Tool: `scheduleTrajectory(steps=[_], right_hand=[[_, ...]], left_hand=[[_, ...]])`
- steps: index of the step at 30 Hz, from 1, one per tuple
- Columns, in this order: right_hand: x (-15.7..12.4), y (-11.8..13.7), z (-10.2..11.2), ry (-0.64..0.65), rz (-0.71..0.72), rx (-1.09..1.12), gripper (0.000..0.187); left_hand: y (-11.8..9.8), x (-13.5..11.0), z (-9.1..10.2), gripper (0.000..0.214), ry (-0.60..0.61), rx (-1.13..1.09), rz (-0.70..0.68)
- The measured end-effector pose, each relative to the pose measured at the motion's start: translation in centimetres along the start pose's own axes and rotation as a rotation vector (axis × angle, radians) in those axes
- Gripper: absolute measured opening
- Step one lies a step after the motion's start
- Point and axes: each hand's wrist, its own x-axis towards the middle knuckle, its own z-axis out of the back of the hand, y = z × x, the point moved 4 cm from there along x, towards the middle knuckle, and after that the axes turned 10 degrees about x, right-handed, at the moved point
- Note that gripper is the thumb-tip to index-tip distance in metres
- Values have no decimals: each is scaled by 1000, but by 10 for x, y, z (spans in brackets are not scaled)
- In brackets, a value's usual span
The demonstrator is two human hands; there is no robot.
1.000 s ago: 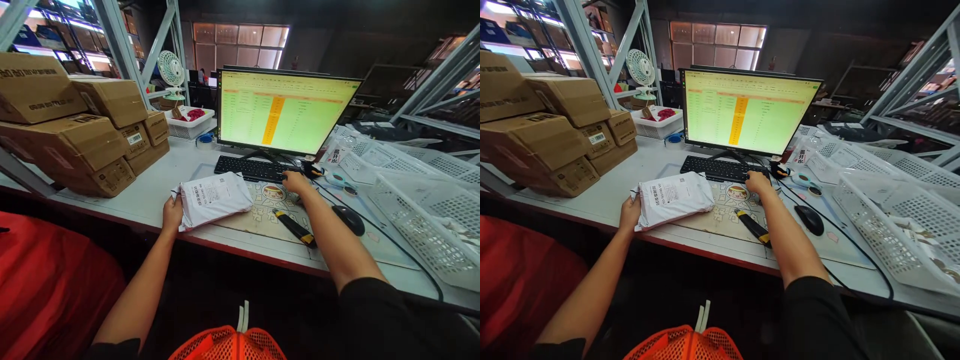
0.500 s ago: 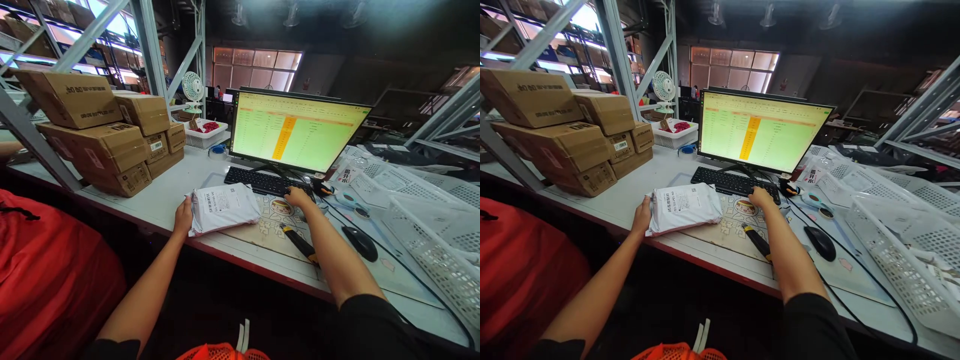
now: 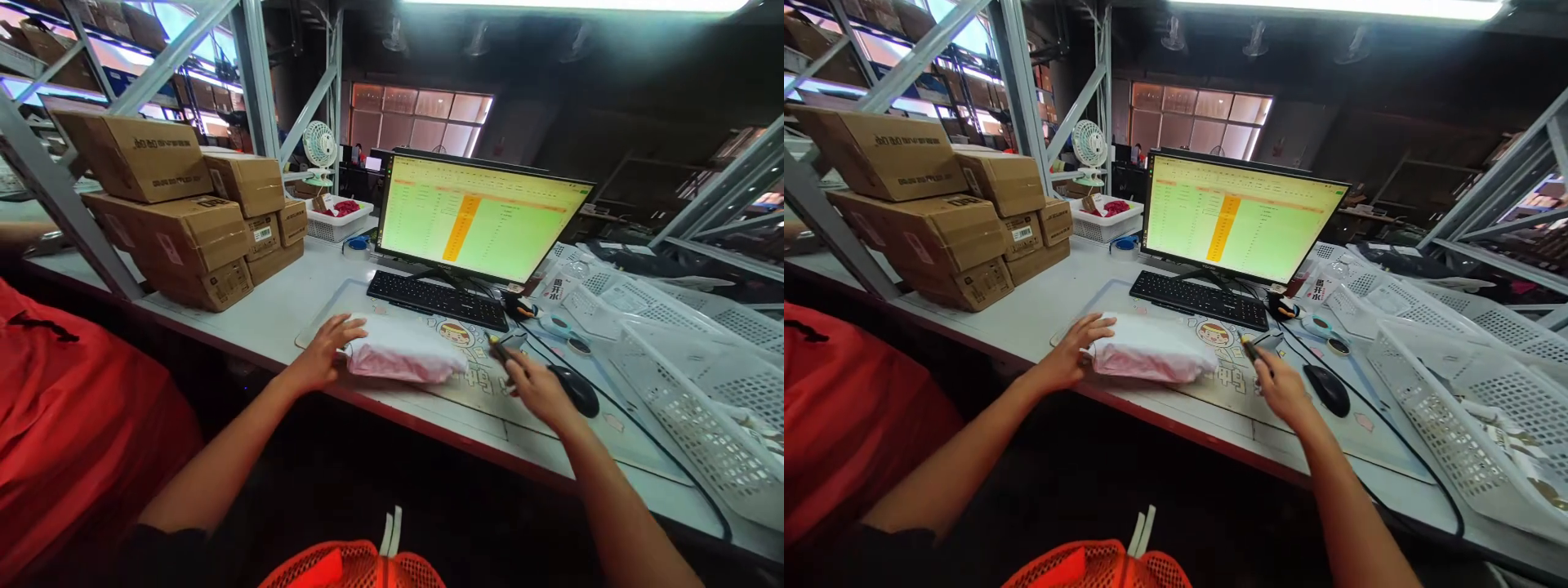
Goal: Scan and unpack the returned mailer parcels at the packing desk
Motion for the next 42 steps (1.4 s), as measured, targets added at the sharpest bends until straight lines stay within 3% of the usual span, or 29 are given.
scheduleTrajectory(steps=[2, 5, 8, 11, 13, 15, 17, 22, 24, 26, 28, 30, 32, 35, 38, 42], right_hand=[[16, 25, 12, 37, 8, 188, 58], [44, 95, 4, 204, 80, 211, 55], [69, 174, -36, 439, 121, 78, 50], [86, 229, -79, 577, 161, -100, 51], [91, 242, -97, 636, 146, -196, 52], [85, 238, -96, 694, 142, -271, 53], [69, 217, -77, 739, 153, -326, 50], [10, 109, 7, 807, 74, -290, 43], [-1, 64, 31, 675, 23, -278, 47], [0, 33, 40, 431, 7, -271, 54], [4, 19, 31, 209, 20, -281, 57], [8, 17, 8, 99, 16, -328, 58], [9, 18, -19, 86, -46, -404, 58], [9, 21, -49, 167, -120, -491, 57], [17, 26, -55, 195, -90, -493, 56], [40, 49, -40, 36, 82, -300, 53]], left_hand=[[5, -5, 6, 77, 44, 166, -11], [15, -12, 19, 61, -58, 269, 165], [5, -14, 17, 37, -193, 193, 247], [-11, -15, -9, 63, -168, 141, 333], [-16, -19, -29, 75, -127, 132, 407], [-16, -26, -42, 68, -115, 133, 451], [-13, -33, -46, 61, -108, 137, 462], [-12, -35, -30, 56, -27, 170, 445], [-16, -23, -16, 47, -49, 217, 405], [-24, -1, -4, 39, -104, 231, 310], [-32, 28, -3, 34, -71, 189, 149], [-39, 53, -14, 32, 101, 152, -4], [-40, 69, -28, 30, 278, 169, -68], [-38, 77, -38, 26, 337, 226, -78], [-38, 77, -40, 24, 317, 266, -100], [-40, 82, -41, 23, 354, 329, -143]])
